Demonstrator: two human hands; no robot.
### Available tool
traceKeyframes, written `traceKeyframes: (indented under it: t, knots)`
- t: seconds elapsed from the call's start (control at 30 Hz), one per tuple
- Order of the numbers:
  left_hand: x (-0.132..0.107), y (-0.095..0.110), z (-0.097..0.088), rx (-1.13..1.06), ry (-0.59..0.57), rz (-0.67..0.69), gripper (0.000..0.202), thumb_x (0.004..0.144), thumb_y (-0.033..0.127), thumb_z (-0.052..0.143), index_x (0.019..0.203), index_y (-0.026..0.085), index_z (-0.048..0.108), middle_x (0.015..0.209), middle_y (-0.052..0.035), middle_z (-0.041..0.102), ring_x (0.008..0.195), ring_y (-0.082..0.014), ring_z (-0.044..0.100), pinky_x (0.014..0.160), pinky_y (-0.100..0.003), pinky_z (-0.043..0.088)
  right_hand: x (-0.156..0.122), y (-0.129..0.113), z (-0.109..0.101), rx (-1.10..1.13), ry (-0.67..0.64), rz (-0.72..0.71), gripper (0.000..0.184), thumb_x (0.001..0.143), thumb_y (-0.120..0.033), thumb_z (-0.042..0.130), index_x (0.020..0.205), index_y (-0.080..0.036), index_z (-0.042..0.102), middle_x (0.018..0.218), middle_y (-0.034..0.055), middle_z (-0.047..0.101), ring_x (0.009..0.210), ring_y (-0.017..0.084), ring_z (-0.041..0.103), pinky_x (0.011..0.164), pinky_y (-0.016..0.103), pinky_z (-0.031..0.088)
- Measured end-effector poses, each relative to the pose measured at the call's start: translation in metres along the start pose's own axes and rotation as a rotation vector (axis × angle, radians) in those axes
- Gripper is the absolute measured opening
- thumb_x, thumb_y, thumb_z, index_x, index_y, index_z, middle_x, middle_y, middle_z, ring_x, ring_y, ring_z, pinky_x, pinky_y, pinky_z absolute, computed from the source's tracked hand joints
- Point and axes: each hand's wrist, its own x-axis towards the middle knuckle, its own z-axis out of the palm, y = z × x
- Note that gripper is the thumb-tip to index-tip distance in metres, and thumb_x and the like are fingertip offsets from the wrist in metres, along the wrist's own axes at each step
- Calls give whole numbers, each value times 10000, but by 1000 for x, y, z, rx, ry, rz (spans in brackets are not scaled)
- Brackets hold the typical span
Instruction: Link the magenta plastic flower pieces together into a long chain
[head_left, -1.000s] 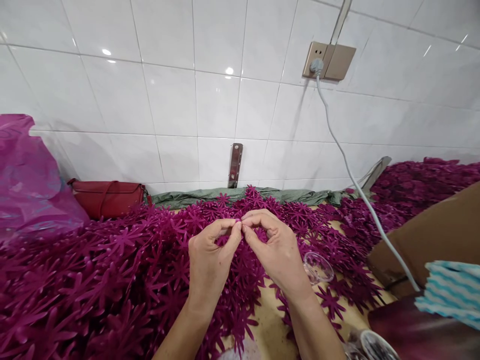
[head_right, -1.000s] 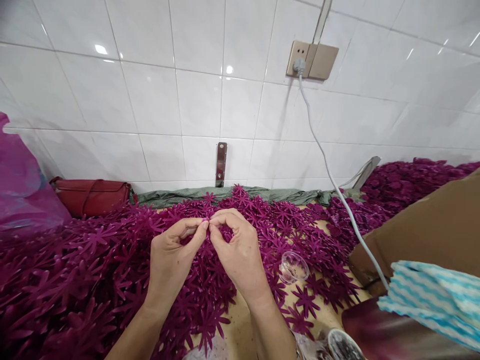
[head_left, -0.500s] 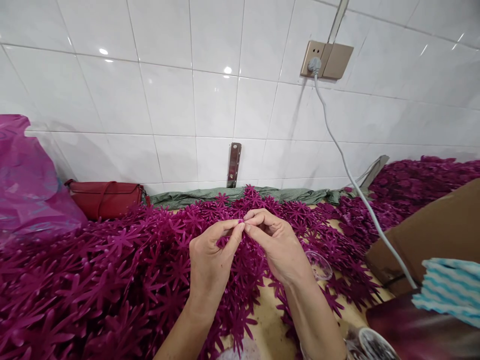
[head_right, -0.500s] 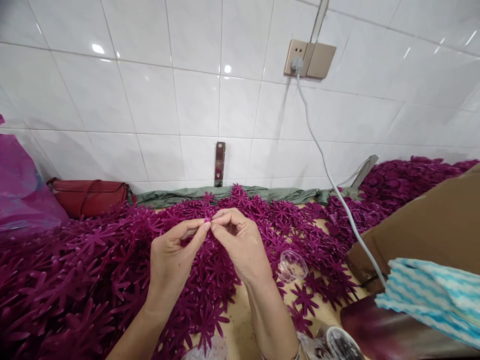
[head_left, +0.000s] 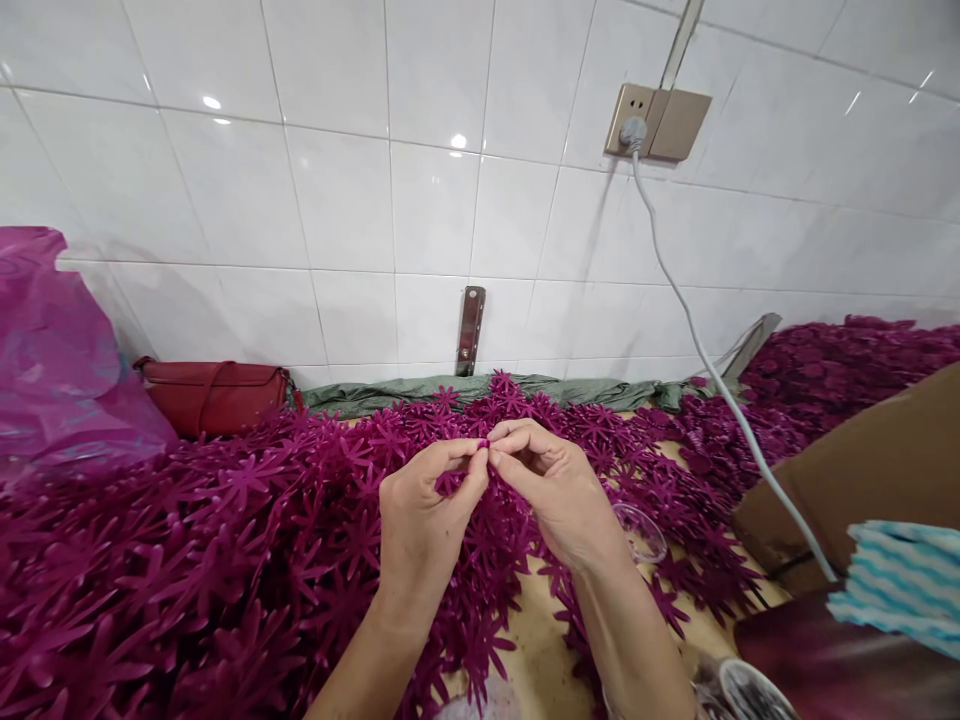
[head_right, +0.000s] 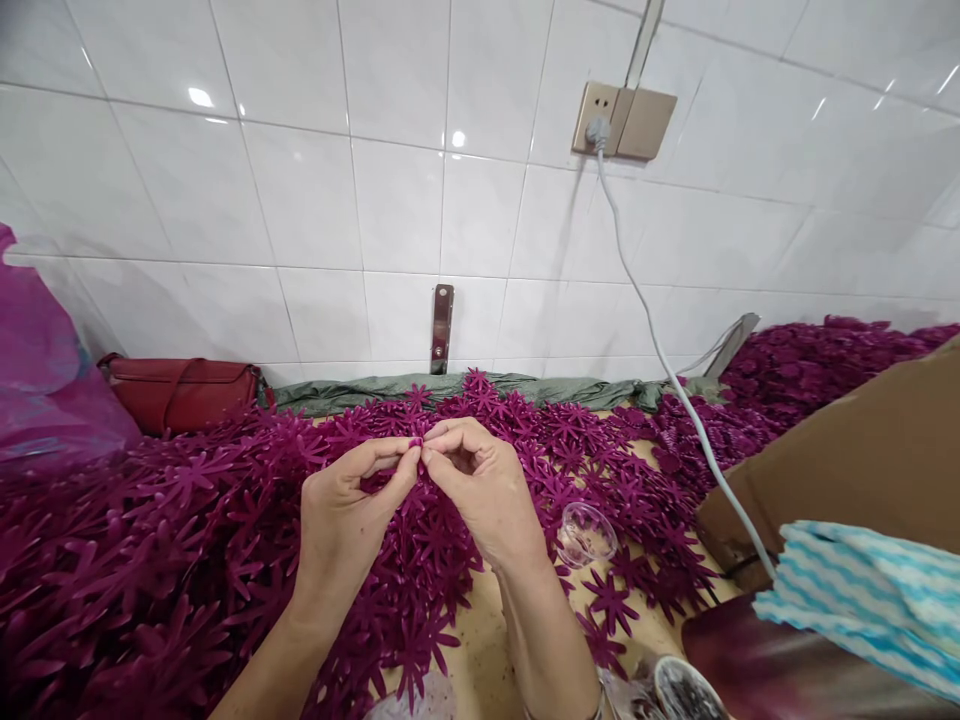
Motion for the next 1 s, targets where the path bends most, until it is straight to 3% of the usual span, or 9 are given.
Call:
traceKeyframes:
  t: [0.17, 0.37, 0.63, 0.83, 0.93, 1.0]
  knots:
    - [1, 0, -4, 26, -17, -19, 60, 849, 187, 702, 858, 220, 752, 822, 33, 799, 728, -123, 756, 730, -200, 572, -1, -4, 2, -105, -13, -41, 77, 787, -238, 751, 717, -214, 729, 927, 28, 672, 888, 174, 611, 851, 317, 468]
    - [2, 3, -4, 54, 12, 6, 70, 830, 163, 681, 827, 216, 727, 800, 26, 775, 708, -130, 728, 724, -212, 549, 0, 1, 9, 65, 23, 17, 97, 727, -221, 769, 657, -216, 703, 875, 3, 651, 847, 151, 594, 816, 289, 461]
    - [3, 0, 1, -387, -48, -345, 78, 858, 266, 696, 864, 189, 707, 788, 18, 712, 720, -111, 645, 722, -204, 498, 3, 1, 11, 311, 91, 185, 158, 614, -232, 850, 618, -215, 693, 863, 4, 700, 779, 143, 587, 801, 304, 493]
    - [9, -8, 5, -821, 100, -621, 254, 760, 325, 816, 829, 161, 635, 707, 66, 602, 604, -38, 523, 630, -142, 441, 10, 6, 6, 519, 196, 224, 236, 612, -237, 862, 609, -225, 626, 939, 6, 776, 862, 162, 684, 861, 319, 547]
    - [11, -10, 5, -867, 136, -673, 256, 773, 322, 799, 826, 166, 603, 715, 60, 627, 609, -46, 572, 663, -159, 486, 12, 12, 3, 577, 205, 224, 215, 666, -244, 828, 658, -235, 614, 970, 26, 798, 1013, 211, 719, 947, 384, 554]
    - [11, -9, 5, -881, 178, -696, 201, 821, 304, 737, 842, 172, 587, 822, 4, 711, 736, -100, 683, 772, -232, 553, 13, 16, 2, 630, 227, 245, 173, 706, -242, 793, 688, -238, 621, 989, 32, 804, 1096, 233, 718, 982, 421, 552]
